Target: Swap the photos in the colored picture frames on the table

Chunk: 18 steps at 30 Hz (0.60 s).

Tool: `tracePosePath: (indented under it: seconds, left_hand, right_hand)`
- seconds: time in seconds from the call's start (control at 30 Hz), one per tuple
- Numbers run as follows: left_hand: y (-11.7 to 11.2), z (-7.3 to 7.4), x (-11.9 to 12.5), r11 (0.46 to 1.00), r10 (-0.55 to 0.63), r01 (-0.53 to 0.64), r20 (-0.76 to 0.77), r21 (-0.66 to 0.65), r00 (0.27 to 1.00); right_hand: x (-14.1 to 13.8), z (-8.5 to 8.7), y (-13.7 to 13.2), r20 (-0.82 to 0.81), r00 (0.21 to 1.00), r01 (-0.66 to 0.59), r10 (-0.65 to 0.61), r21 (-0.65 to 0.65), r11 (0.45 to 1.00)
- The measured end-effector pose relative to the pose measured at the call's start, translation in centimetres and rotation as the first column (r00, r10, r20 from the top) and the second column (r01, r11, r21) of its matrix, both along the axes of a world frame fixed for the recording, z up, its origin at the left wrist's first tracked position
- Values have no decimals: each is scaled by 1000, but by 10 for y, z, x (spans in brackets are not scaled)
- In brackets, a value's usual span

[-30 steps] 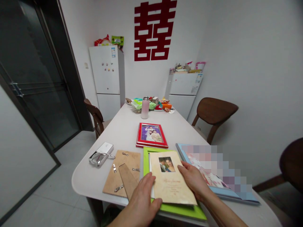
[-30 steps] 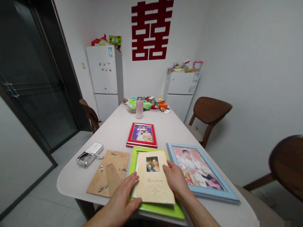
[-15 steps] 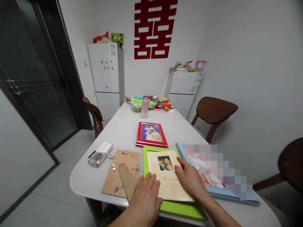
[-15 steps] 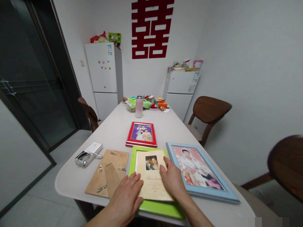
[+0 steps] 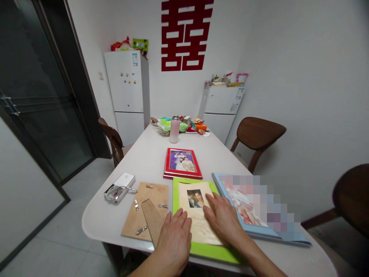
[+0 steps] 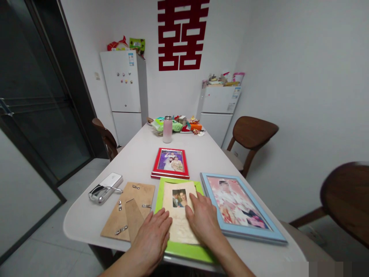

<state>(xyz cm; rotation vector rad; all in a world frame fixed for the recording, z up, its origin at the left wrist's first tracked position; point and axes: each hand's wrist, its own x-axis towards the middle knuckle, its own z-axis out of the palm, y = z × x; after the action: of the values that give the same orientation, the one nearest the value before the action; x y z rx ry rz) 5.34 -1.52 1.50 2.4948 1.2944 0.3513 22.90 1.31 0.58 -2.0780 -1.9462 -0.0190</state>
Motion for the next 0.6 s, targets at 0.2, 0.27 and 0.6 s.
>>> tracePosePath:
  seconds: [0.2,0.27,0.6]
  left_hand:
    - [2,-7,1,999,2,-2,4,54,1000]
    - [0,-4,-2,998,24,-24,13,50,1000]
    - [2,10,-107,938,344,-337,-91,82,935]
  right_hand:
    - [-3,-7,-6,76,995,-68,67,1,998]
    - [-3,-7,-7,76,995,-69,69,-8,998]
    - [-57,16,-23,-184,912,-357,368,91,930]
